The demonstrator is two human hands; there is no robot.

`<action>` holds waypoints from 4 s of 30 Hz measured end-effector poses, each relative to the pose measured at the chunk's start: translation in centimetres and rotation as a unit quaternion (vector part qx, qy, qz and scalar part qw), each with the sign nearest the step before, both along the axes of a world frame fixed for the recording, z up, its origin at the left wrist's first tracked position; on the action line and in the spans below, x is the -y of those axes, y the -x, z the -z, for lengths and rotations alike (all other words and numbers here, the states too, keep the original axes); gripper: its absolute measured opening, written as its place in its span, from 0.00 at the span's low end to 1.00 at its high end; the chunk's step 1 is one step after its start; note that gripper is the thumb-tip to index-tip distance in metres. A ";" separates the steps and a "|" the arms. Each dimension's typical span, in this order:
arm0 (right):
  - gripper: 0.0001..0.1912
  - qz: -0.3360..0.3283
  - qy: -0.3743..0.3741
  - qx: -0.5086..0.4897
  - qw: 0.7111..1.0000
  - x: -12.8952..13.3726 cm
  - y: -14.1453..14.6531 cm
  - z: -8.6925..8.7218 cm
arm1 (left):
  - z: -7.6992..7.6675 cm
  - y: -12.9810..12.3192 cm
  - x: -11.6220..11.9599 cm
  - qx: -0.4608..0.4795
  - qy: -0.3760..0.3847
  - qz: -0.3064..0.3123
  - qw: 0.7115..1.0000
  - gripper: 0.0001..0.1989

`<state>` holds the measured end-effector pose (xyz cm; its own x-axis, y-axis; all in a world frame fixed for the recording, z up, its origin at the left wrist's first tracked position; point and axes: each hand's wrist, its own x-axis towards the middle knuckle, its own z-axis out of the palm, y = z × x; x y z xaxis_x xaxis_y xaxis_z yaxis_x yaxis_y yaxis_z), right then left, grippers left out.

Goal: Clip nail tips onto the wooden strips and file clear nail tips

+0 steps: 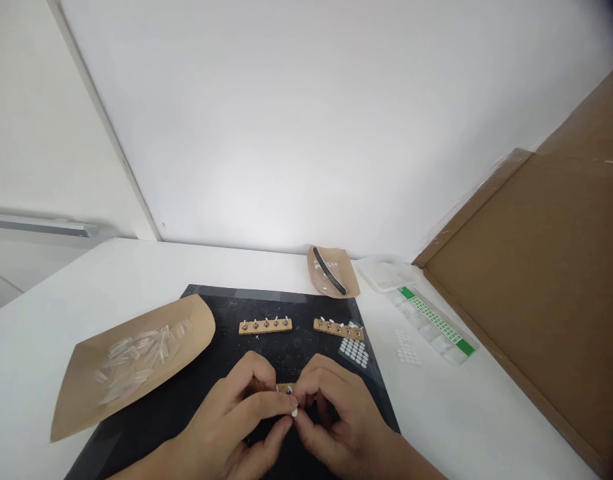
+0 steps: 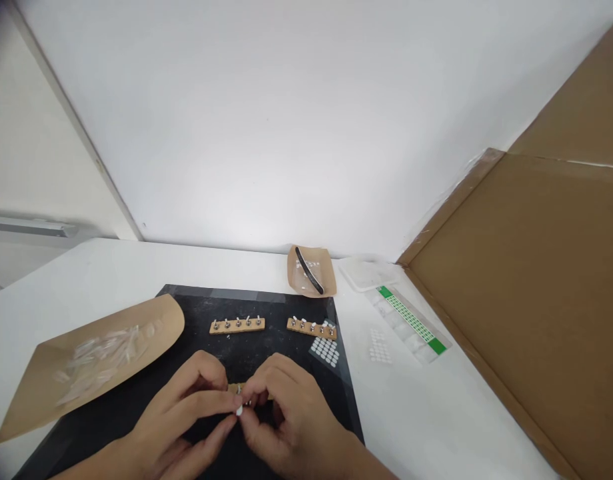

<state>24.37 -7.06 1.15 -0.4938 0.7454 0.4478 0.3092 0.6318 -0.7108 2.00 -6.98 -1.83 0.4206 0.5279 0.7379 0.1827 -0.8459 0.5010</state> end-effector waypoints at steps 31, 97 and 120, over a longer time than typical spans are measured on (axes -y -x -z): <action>0.07 -0.055 0.041 0.026 0.997 -0.1 -0.7 -0.1 | -0.8 0.5 0.1 -0.043 0.227 0.088 0.969 0.06; 0.11 0.015 -0.160 0.138 0.977 0.2 0.5 1.2 | -2.2 -0.5 -0.1 0.032 0.239 -0.041 0.970 0.07; 0.16 -0.048 -0.007 0.085 0.995 0.3 0.8 1.2 | -2.8 -1.0 0.4 0.050 0.319 -0.081 0.943 0.04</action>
